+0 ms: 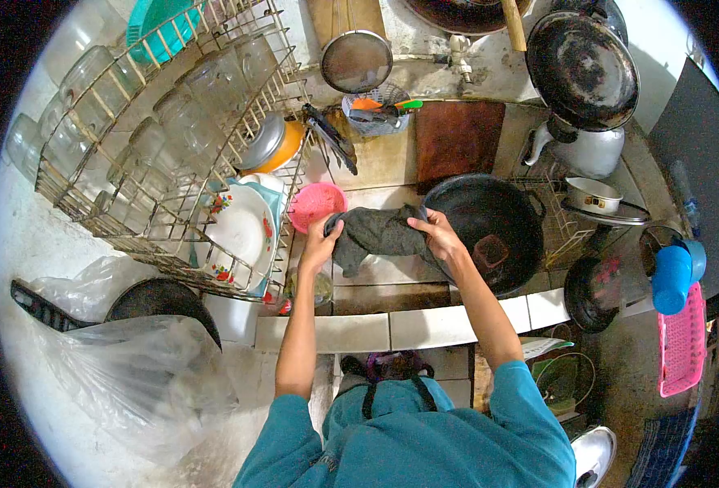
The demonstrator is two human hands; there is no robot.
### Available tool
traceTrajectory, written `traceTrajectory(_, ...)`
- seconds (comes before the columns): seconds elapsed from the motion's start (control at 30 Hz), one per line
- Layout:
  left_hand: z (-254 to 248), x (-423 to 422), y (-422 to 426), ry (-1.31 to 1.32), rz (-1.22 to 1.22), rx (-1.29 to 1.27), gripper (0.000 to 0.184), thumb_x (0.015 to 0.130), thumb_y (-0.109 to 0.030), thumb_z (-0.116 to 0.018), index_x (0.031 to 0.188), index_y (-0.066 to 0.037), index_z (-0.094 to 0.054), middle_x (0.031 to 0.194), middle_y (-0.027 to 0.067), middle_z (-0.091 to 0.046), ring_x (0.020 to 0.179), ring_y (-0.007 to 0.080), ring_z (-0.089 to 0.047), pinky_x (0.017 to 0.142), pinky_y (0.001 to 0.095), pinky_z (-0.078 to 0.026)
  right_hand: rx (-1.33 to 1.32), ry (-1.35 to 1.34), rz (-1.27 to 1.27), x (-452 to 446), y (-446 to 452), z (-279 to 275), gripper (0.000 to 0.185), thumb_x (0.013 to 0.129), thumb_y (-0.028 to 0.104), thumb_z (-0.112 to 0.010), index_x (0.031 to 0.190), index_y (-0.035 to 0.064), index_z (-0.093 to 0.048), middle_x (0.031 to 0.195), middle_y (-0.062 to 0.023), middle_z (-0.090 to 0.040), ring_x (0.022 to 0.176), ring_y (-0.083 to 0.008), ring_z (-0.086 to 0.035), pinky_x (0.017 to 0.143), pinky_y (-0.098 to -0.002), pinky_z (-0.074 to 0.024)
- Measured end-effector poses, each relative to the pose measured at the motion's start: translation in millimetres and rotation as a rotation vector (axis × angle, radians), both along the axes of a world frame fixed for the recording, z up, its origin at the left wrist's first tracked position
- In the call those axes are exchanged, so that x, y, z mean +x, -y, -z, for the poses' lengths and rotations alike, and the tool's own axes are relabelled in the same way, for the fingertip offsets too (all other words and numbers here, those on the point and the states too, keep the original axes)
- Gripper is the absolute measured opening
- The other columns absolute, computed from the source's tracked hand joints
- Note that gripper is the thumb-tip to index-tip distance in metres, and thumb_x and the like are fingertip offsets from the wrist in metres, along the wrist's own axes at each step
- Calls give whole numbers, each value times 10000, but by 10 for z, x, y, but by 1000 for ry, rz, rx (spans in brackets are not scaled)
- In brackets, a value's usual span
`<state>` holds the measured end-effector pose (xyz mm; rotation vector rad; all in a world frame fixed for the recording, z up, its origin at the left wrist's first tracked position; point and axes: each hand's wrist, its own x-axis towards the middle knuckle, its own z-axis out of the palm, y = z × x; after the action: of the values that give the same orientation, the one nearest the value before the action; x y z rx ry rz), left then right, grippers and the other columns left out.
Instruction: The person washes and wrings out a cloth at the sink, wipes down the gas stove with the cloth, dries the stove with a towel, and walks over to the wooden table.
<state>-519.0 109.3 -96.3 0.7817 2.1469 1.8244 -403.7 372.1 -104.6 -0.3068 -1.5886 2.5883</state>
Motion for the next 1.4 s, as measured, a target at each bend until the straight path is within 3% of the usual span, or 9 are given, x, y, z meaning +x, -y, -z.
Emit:
traceTrajectory(0.27,-5,76,-71,-478,-210,-206,272,939,-203,-539,1081,25,-582,985,119,-653,878,256,-600,838,340,-441,98,17,45,-10,-133,86,325,880,-9,-583,1172,-17,-440,1086,-102,-559,1022,-206,-537,936,-345,-414)
traceTrajectory(0.33,-93,115,-44,-385,-154,-356,319,927,-231,-554,1133,11,-585,1053,161,-640,995,280,-594,890,339,-428,35,35,113,42,-211,5,309,896,-22,-553,1176,-7,-425,1146,-115,-521,1125,-215,-477,1001,-347,-361)
traceTrajectory(0.4,-103,106,-43,-271,-134,-420,340,909,-263,-589,1118,4,-615,1027,137,-666,978,263,-620,888,340,-437,467,-168,296,-68,-306,298,374,876,3,-590,1213,-8,-430,1153,-112,-560,1092,-240,-522,954,-346,-405)
traceTrajectory(0.53,123,17,-140,58,-185,-11,307,887,-313,-632,1046,-51,-658,987,50,-672,877,189,-633,793,340,-476,883,-199,375,89,-357,195,371,880,41,-574,1219,7,-427,1153,-222,-546,1124,-324,-520,950,-372,-394)
traceTrajectory(0.63,-54,250,-261,736,-335,319,343,863,-352,-653,1064,-74,-648,1001,55,-671,877,201,-635,784,362,-492,960,-206,373,157,-381,45,362,883,63,-551,1219,1,-433,1102,-277,-549,1091,-425,-521,923,-415,-411)
traceTrajectory(0.9,716,485,-326,1005,-146,576,561,858,-478,-614,1279,-130,-486,1297,50,-521,1180,232,-503,971,453,-419,1033,2,450,300,-278,23,293,916,214,-519,1076,-27,-565,1050,-297,-592,1061,-440,-537,907,-473,-427)
traceTrajectory(1.13,446,1096,-612,947,112,635,648,890,-524,-521,1379,-123,-380,1371,66,-463,1279,270,-411,1070,470,-310,1448,14,-11,390,386,-279,198,936,227,-460,1040,79,-539,841,-249,-645,799,-459,-620,675,-540,-498)
traceTrajectory(1.23,376,1165,-638,969,46,674,609,913,-538,-464,1362,-135,-380,1264,64,-542,1205,250,-478,1024,454,-358,1471,-47,-81,499,693,-273,332,927,311,-484,1111,37,-515,905,-255,-644,820,-456,-625,705,-533,-492)
traceTrajectory(1.4,-88,1366,-475,1096,158,886,734,825,-723,-415,1345,-207,-361,986,29,-621,620,213,-613,574,339,-485,1172,33,-317,600,804,-231,558,879,386,-583,1208,-48,-465,971,-313,-614,903,-416,-621,805,-480,-477)
